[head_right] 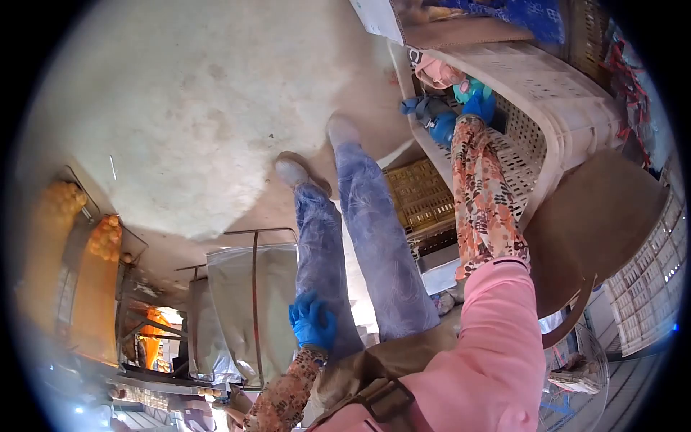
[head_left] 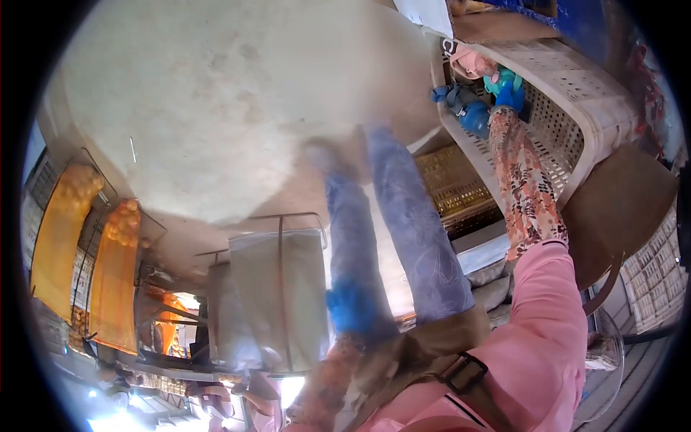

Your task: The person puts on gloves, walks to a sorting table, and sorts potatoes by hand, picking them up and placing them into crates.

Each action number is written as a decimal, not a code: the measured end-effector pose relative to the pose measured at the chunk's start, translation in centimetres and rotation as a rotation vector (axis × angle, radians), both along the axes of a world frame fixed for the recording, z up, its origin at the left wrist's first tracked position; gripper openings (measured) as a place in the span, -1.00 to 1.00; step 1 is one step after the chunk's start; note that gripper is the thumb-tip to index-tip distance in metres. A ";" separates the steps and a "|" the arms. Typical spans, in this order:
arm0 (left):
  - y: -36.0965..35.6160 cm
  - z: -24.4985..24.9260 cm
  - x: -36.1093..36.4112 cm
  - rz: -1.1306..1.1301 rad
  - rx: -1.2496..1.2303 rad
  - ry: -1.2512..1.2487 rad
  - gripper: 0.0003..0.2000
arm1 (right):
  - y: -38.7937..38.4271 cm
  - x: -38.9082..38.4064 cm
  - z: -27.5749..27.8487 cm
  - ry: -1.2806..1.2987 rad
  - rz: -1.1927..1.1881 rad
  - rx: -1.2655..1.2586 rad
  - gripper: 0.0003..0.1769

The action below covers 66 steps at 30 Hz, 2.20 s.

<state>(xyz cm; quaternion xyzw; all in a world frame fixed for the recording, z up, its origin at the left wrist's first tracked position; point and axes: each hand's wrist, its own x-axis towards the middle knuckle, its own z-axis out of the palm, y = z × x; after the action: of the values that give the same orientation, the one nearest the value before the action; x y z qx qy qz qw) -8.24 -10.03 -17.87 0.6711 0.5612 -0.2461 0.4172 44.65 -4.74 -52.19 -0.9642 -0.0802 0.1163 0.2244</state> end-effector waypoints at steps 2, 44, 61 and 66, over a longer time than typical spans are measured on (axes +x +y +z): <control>0.8 -0.2 0.5 0.000 0.003 -0.017 -0.77 | 0.5 -0.2 -0.8 0.037 0.095 -0.011 -0.55; -10.5 8.2 -16.6 0.826 0.391 0.460 -0.78 | 6.7 2.0 35.4 0.090 0.421 0.046 -0.55; 21.1 31.6 -7.5 1.832 0.137 -1.433 -0.49 | 23.3 -46.5 64.7 1.266 1.888 0.248 -0.46; 19.0 27.4 -19.2 1.734 0.346 -2.604 -0.55 | 25.8 -55.2 66.3 0.912 2.394 0.712 -0.33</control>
<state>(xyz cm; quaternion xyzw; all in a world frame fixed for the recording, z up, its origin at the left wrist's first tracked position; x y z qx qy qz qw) -27.42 8.96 9.49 0.0616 -0.0499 -0.8475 -0.5249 -10.59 21.06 14.15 -0.0634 -0.8176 0.5243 0.2294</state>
